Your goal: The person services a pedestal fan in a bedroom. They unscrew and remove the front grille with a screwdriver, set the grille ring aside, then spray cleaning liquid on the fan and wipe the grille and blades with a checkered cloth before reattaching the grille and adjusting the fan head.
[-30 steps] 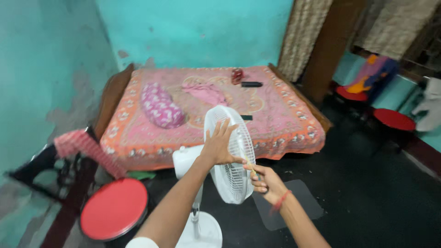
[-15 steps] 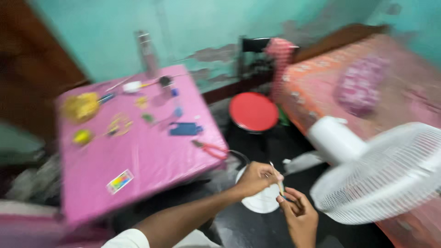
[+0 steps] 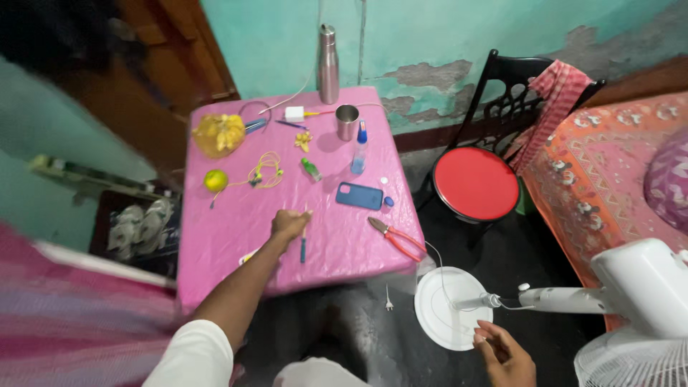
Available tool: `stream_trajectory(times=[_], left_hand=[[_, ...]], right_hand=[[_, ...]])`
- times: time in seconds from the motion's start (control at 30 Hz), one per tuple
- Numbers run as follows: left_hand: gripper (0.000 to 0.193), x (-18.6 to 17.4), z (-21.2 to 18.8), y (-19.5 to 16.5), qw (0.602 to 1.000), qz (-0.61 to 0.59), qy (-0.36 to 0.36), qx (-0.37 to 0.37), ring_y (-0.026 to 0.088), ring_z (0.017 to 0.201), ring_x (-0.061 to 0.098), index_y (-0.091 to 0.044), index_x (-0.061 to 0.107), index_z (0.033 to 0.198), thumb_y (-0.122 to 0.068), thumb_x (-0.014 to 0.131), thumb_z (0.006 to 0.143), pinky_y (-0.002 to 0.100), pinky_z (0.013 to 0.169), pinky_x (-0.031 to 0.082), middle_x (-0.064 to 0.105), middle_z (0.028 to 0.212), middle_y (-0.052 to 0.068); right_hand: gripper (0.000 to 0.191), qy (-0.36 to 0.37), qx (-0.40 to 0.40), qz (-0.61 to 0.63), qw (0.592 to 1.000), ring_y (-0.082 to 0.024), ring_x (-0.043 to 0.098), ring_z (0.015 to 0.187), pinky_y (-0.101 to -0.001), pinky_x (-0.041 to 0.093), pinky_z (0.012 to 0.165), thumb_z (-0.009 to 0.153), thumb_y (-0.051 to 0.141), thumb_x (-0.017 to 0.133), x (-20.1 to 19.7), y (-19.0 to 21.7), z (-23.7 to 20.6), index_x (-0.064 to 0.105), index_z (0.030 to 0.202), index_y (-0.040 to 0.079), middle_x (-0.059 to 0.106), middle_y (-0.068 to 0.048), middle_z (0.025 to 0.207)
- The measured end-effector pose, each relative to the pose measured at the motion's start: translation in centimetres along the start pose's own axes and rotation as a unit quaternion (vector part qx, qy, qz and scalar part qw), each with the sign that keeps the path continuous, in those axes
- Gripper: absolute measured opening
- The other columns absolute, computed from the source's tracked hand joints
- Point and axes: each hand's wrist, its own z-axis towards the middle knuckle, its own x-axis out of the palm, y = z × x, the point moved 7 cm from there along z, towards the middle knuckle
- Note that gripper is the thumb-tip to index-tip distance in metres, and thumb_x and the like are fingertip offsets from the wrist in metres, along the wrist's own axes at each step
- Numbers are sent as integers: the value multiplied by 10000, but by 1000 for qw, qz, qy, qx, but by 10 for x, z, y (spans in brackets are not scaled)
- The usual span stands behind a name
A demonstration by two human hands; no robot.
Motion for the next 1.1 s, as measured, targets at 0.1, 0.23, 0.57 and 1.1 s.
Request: stream_trajectory(times=[0.1,0.23,0.57,1.1], left_hand=[[436,-4,51,-6,996,85,9,-15,239,846,733,-101,812,868,-533,760,830,439,791,550,785,869,82],[341,5,113,0,992,110,24,-62,288,961,730,-188,800,956,-496,770,814,459,859,557,767,982,77],[399,19,171,46,997,70,18,-7,284,1030,738,-170,749,1095,-344,808,740,424,885,570,789,1051,61],[360,27,130,5,975,197,77,-71,369,1008,739,-130,804,991,-414,769,772,457,902,572,770,1018,172]], right_hand=[[328,-20,38,12,999,-229,758,1011,-375,597,946,929,99,711,16,4,30,727,1241,1,794,-178,1066],[322,16,29,-13,999,-243,773,980,-371,609,913,931,118,701,57,41,59,740,1236,19,762,-186,1028],[559,9,-235,-265,935,-371,670,1069,-440,538,892,700,141,849,216,139,156,649,1220,88,702,-162,1153],[493,170,-125,-322,923,-253,729,888,-399,579,802,651,344,871,328,130,184,672,1061,155,745,-60,928]])
